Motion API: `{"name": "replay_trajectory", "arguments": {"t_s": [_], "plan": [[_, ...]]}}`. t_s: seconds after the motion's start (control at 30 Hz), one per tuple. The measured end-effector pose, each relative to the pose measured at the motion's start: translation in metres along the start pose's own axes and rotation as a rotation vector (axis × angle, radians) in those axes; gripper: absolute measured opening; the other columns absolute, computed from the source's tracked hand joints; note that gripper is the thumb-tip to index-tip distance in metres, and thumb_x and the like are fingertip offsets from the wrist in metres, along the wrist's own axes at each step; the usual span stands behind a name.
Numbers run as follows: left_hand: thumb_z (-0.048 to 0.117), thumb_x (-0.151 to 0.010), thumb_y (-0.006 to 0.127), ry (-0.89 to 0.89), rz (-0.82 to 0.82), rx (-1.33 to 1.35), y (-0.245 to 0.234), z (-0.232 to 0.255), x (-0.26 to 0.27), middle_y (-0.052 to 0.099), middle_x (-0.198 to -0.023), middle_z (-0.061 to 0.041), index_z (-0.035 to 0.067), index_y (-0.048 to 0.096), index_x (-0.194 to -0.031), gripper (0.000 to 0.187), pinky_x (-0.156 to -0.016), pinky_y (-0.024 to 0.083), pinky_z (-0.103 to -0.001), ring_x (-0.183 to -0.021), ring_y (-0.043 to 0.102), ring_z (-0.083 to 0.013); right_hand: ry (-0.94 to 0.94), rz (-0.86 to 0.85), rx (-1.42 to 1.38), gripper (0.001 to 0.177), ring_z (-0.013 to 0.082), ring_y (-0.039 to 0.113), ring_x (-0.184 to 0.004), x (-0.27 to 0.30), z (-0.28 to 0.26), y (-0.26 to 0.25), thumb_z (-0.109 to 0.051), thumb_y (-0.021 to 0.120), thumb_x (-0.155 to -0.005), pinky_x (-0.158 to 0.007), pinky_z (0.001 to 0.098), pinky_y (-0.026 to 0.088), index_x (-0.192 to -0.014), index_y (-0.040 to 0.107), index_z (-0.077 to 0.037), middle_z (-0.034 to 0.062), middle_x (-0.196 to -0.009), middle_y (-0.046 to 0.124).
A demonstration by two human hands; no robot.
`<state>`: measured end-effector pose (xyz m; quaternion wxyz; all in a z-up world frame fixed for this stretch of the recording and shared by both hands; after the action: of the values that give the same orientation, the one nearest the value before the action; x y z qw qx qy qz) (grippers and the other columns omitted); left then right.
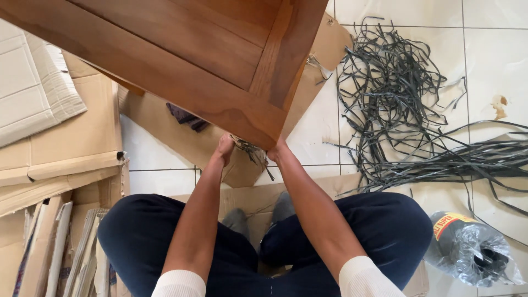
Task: Wrap the legs of a wooden chair with cardboard and secure them by tying plastic strips.
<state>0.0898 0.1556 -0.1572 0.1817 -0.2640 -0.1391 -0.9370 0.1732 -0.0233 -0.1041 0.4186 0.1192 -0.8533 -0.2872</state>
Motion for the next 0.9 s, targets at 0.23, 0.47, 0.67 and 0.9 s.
{"name": "replay_trajectory", "arguments": {"t_s": [0.23,0.47,0.67,0.9], "plan": [[0.037,-0.105,0.037,-0.040,0.114,0.031,0.004,0.015,0.006,0.052,-0.143,-0.002,0.011,0.047,-0.144,0.048,-0.109,0.036,-0.034,-0.130,0.045,-0.0163,0.060,-0.056,0.142,0.047,0.0253,0.067,-0.115,-0.002,-0.005,0.005,-0.034,0.063,-0.098,-0.093,0.0416,0.058,-0.137,0.061,-0.008,0.0110,-0.134,0.067],[0.015,-0.108,0.056,0.352,0.262,0.084,0.005,0.037,0.032,0.074,-0.105,-0.003,-0.001,0.072,-0.121,0.026,-0.082,0.051,-0.031,-0.092,0.064,-0.0143,-0.058,0.028,0.293,0.048,0.0185,0.067,-0.109,-0.032,0.014,-0.052,-0.031,0.064,-0.097,-0.083,0.0336,0.056,-0.140,0.061,-0.009,0.0070,-0.132,0.069],[0.014,-0.091,0.066,0.530,0.575,-0.522,0.018,0.079,0.107,0.077,-0.108,-0.013,0.008,0.077,-0.119,0.030,-0.085,0.057,-0.038,-0.098,0.074,-0.0266,-0.298,0.188,0.829,0.029,0.0132,0.063,-0.082,0.038,-0.015,-0.012,-0.015,0.074,-0.090,-0.065,0.0289,0.049,-0.118,0.074,-0.006,0.0032,-0.101,0.074],[0.036,-0.089,0.074,0.061,0.620,-0.738,0.024,0.069,0.145,0.077,-0.092,-0.010,0.022,0.082,-0.102,0.020,-0.076,0.056,-0.046,-0.086,0.073,-0.0327,-0.153,0.223,0.672,0.018,0.0086,0.065,-0.071,0.083,0.005,-0.017,-0.018,0.075,-0.092,-0.058,0.0259,0.048,-0.106,0.078,-0.008,-0.0008,-0.083,0.072]]}}
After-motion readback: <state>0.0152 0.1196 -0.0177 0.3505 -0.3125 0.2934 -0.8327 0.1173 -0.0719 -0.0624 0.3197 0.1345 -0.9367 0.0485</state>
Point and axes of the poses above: each hand's wrist, its own x-axis away from the middle knuckle, its own y-axis out of the palm, z = x × y, the point moved 1 cm from there along -x, towards the middle knuckle
